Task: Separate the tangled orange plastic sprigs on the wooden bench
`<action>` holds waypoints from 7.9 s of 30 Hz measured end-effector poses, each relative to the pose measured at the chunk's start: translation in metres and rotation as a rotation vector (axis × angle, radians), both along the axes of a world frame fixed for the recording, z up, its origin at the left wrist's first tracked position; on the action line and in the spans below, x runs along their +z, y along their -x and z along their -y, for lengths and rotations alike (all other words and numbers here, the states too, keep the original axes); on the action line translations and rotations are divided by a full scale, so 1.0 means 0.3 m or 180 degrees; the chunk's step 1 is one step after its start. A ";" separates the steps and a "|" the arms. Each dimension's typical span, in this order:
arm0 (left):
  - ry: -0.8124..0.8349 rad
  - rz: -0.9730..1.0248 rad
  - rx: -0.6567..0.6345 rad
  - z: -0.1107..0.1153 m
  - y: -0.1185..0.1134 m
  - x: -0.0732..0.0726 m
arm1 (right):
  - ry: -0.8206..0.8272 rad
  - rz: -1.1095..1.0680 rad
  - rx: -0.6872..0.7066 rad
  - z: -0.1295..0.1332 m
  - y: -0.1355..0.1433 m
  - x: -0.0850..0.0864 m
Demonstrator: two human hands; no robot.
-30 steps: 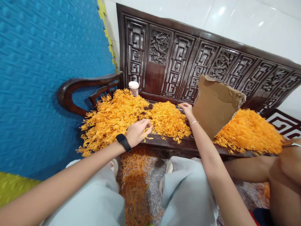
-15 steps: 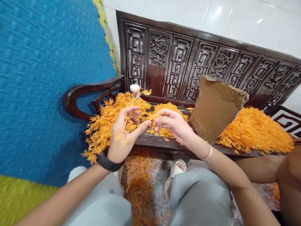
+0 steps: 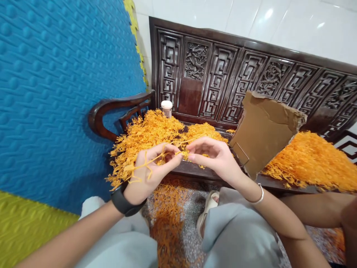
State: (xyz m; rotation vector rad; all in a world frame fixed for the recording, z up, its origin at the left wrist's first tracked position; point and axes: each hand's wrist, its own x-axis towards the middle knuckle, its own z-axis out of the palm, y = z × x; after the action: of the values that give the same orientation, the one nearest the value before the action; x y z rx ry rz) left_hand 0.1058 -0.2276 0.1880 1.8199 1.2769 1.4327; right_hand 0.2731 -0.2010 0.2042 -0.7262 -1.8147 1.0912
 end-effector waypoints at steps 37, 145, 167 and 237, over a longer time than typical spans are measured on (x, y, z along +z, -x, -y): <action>0.0670 0.1201 -0.0530 -0.018 0.021 -0.023 | -0.1248 0.0379 -0.0538 -0.056 0.051 -0.048; 0.1825 0.2821 -0.0740 -0.130 0.215 -0.105 | 0.0842 0.1760 -0.2215 -0.601 -0.245 -0.222; 0.1892 0.3017 -0.0665 -0.164 0.176 -0.110 | -0.0500 0.1309 0.0423 -0.472 0.056 -0.054; 0.2308 0.0671 -0.2186 -0.031 0.078 -0.121 | -0.0741 0.2237 -0.2625 -0.816 -0.492 -0.399</action>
State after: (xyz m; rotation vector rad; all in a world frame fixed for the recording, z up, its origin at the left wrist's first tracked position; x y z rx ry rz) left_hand 0.0825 -0.2183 0.1518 1.3490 0.7824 0.6374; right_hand 0.4206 0.0437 0.0845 -1.6516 -1.8294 0.0631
